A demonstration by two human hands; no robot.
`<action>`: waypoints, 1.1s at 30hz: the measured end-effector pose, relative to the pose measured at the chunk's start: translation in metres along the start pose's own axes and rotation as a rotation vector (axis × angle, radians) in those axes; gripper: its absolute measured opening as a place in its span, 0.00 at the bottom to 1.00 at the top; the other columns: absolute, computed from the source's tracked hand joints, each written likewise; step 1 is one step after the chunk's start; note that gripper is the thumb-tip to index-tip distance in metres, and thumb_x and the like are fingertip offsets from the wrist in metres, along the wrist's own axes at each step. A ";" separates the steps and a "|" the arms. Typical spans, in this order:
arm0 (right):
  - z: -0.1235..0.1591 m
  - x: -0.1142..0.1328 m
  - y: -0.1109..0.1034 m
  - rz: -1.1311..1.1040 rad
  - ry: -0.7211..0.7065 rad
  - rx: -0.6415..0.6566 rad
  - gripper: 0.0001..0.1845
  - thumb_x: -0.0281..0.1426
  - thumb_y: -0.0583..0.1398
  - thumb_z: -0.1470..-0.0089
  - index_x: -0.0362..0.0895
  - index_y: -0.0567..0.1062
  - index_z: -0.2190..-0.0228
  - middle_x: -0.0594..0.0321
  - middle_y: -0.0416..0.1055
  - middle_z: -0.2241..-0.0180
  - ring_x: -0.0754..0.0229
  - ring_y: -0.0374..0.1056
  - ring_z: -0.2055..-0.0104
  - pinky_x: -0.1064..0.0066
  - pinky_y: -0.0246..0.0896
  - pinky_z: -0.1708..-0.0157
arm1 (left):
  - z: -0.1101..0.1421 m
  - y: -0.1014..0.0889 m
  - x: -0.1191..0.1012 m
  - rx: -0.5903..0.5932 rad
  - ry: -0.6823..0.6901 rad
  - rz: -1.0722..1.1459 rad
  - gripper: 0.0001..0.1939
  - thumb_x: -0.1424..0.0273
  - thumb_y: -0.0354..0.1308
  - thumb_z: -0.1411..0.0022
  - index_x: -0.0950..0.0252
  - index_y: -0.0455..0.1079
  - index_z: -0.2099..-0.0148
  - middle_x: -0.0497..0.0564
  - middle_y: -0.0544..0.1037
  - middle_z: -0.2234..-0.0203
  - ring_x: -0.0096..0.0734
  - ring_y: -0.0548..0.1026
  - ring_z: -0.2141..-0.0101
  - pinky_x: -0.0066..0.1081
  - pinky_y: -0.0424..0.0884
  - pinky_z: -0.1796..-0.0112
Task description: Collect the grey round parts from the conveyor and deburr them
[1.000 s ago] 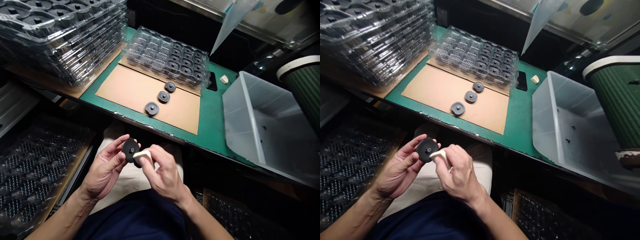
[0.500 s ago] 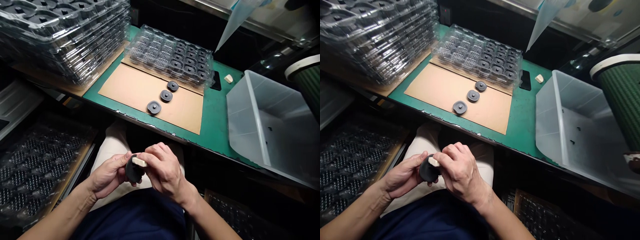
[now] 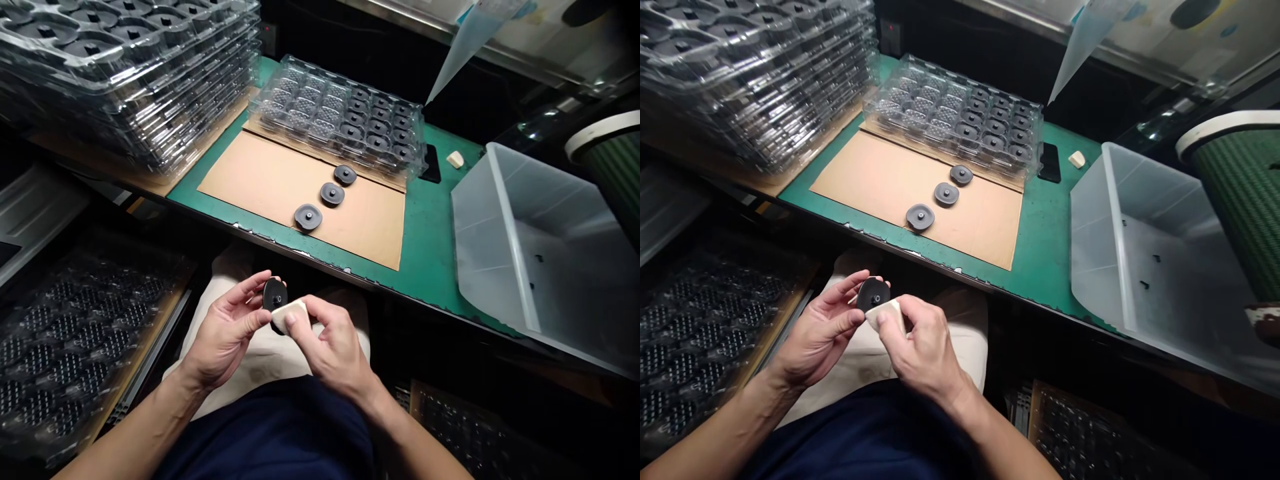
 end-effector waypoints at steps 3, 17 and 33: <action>0.000 0.006 0.007 -0.186 0.058 0.025 0.15 0.39 0.56 0.30 0.43 0.74 0.66 0.65 0.67 0.72 0.62 0.60 0.72 0.68 0.51 0.73 | 0.001 0.006 -0.012 0.010 0.119 -0.059 0.27 0.77 0.75 0.44 0.55 0.78 0.43 0.53 0.78 0.43 0.39 0.76 0.43 0.28 0.74 0.44; 0.002 0.037 0.004 0.357 -0.418 0.076 0.09 0.30 0.55 0.29 0.42 0.75 0.57 0.57 0.71 0.62 0.55 0.62 0.61 0.58 0.55 0.56 | 0.014 -0.006 0.011 0.148 -0.298 0.008 0.18 0.62 0.65 0.31 0.64 0.80 0.43 0.58 0.81 0.49 0.35 0.79 0.51 0.24 0.75 0.50; 0.002 0.015 -0.001 0.348 -0.239 -0.039 0.14 0.32 0.56 0.32 0.43 0.70 0.71 0.62 0.65 0.73 0.60 0.57 0.71 0.63 0.52 0.67 | 0.006 -0.012 0.013 0.014 -0.174 0.067 0.25 0.72 0.71 0.37 0.54 0.76 0.40 0.53 0.79 0.45 0.35 0.78 0.46 0.29 0.76 0.46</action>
Point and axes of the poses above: each hand's wrist, its own z-axis away from the middle knuckle, its own y-axis out of the palm, x = y × z, the point moved 9 cm from there along -z, towards the middle knuckle
